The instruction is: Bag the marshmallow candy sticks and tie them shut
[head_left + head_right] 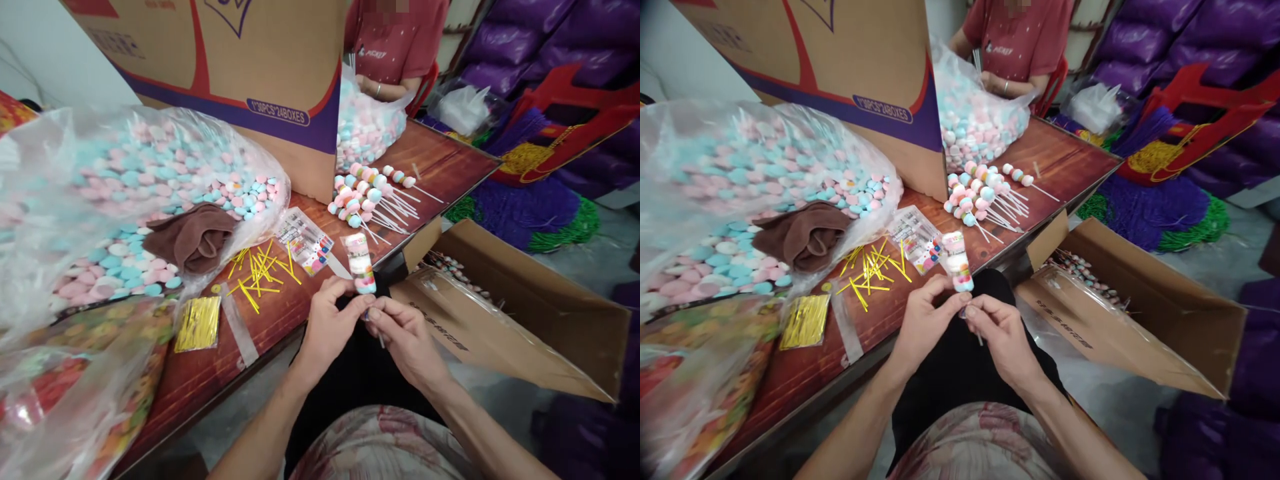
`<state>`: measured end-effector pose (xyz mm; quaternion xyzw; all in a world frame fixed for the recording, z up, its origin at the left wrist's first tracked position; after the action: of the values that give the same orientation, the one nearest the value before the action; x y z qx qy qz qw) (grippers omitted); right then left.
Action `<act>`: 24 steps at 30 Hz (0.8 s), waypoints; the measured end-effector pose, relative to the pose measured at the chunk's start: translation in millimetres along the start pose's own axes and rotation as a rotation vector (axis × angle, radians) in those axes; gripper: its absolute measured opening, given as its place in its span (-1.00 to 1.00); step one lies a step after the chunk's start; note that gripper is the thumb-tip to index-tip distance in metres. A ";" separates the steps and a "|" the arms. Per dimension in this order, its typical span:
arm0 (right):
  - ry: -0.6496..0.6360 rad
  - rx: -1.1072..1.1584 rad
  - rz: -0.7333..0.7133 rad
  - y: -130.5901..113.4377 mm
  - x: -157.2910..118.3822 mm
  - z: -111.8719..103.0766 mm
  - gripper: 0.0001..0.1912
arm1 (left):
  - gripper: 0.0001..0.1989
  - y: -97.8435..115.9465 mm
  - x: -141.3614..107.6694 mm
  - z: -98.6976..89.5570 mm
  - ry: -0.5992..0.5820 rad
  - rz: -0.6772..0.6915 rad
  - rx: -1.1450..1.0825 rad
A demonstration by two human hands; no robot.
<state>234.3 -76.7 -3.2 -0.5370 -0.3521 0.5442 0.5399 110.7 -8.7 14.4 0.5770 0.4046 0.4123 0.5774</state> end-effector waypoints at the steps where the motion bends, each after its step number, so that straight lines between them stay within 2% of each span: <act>1: 0.070 0.058 0.010 3.4 2.0 -12.8 -0.80 | -0.91 -2.2 6.6 -1.9 -0.016 0.061 0.125; 2: 0.148 0.126 0.007 4.8 5.8 -28.8 -0.82 | -0.89 -5.0 14.7 -6.9 0.000 0.111 0.243; 4: 0.316 0.275 -0.041 1.5 17.6 -68.8 -0.82 | -0.83 -10.8 33.3 -26.0 0.161 0.176 0.467; 6: 0.469 0.368 -0.074 -5.6 31.0 -110.1 -0.86 | -0.79 -17.7 51.7 -47.3 0.310 0.162 0.678; 8: 0.581 0.375 -0.060 -11.8 41.1 -138.2 -0.84 | -0.85 -25.6 66.5 -61.9 0.335 0.113 0.767; 9: 0.592 0.356 -0.056 -13.9 44.5 -143.3 -0.83 | -0.90 -29.1 71.6 -66.3 0.337 0.089 0.796; 10: 0.576 0.330 -0.053 -14.6 46.6 -141.7 -0.82 | -0.93 -32.2 75.1 -68.5 0.329 0.067 0.814; 12: 0.491 0.275 -0.062 -12.1 47.6 -121.2 -0.81 | -0.89 -36.4 78.2 -68.8 0.325 0.037 0.842; 14: 0.414 0.221 -0.080 -5.5 45.6 -87.9 -0.80 | -0.87 -38.2 78.0 -66.8 0.336 0.037 0.877; 17: 0.303 0.093 -0.117 3.4 42.7 -38.1 -0.84 | -0.96 -38.7 76.6 -67.3 0.366 0.083 0.919; 19: 0.209 -0.026 -0.148 4.9 42.0 -13.8 -0.84 | -0.86 -39.1 77.1 -71.4 0.386 0.116 0.897; 21: 0.126 -0.132 -0.164 3.2 41.6 3.1 -0.82 | -0.85 -40.1 79.0 -76.0 0.378 0.122 0.840; 24: 0.049 -0.221 -0.159 -1.7 41.1 20.5 -0.80 | -0.98 -41.0 81.8 -77.8 0.332 0.092 0.798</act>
<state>221.4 -32.7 -6.4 -0.5765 -0.4381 0.4444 0.5275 64.9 94.6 -26.5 0.6984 0.5935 0.3360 0.2172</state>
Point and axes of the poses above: each hand's wrist, its own x-axis towards the middle knuckle, its own z-axis out of the palm, y = z × x, the point moved 3 cm from there along x, towards the middle knuckle, and after that the axes turned 6 degrees about -x, right-handed, at the moved point
